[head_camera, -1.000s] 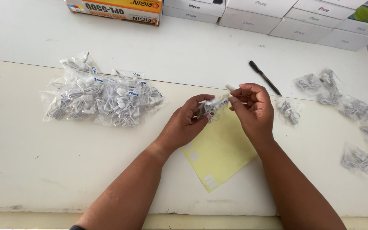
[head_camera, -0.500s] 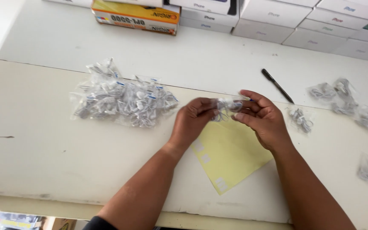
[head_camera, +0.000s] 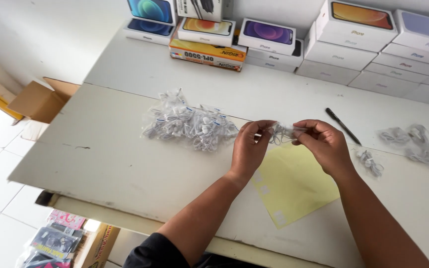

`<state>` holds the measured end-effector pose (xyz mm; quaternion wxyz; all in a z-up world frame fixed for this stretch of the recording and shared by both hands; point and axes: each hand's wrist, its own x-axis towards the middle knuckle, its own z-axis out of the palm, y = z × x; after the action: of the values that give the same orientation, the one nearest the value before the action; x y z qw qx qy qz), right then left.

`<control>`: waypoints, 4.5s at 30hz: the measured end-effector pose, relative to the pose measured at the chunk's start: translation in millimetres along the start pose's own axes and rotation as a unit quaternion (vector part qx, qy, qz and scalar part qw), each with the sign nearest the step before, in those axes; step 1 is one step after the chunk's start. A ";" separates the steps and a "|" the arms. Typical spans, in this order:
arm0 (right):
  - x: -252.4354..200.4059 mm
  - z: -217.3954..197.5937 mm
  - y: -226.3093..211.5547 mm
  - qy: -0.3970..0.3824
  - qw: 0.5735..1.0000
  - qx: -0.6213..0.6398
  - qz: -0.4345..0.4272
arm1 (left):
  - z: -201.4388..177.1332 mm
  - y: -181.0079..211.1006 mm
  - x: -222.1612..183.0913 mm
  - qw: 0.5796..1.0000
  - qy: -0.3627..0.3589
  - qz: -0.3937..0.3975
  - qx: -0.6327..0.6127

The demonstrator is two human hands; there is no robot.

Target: The person untangles a pair of white earphones by hand, coils the cable, and then places them into a small plastic bag before writing on a sheet of paper.

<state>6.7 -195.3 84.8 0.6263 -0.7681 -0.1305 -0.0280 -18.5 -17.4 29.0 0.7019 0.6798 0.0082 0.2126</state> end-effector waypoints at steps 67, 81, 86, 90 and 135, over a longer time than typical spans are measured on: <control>22.2 -111.3 149.5 0.024 0.823 -0.567 -0.027 | -0.8 -76.9 3.4 0.726 -0.386 0.184 0.539; 11.7 -81.3 115.1 -0.004 0.857 -0.512 0.062 | -9.2 -74.5 18.9 0.836 -0.393 0.186 0.335; 7.2 -81.6 124.0 0.007 0.861 -0.507 0.045 | -10.6 -62.5 14.9 0.837 -0.395 0.155 0.346; 15.1 -97.5 160.0 0.031 0.846 -0.525 -0.089 | -8.3 -82.2 21.2 0.830 -0.386 0.210 0.345; -71.4 -178.1 100.1 0.236 0.970 -0.042 -0.051 | 211.8 -7.2 -21.0 0.914 -0.380 -0.069 0.125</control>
<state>-17.1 -397.8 12.6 0.6047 -0.7575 -0.0167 -0.2455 28.1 -225.1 32.2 0.5740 0.7893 -0.1858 -0.1137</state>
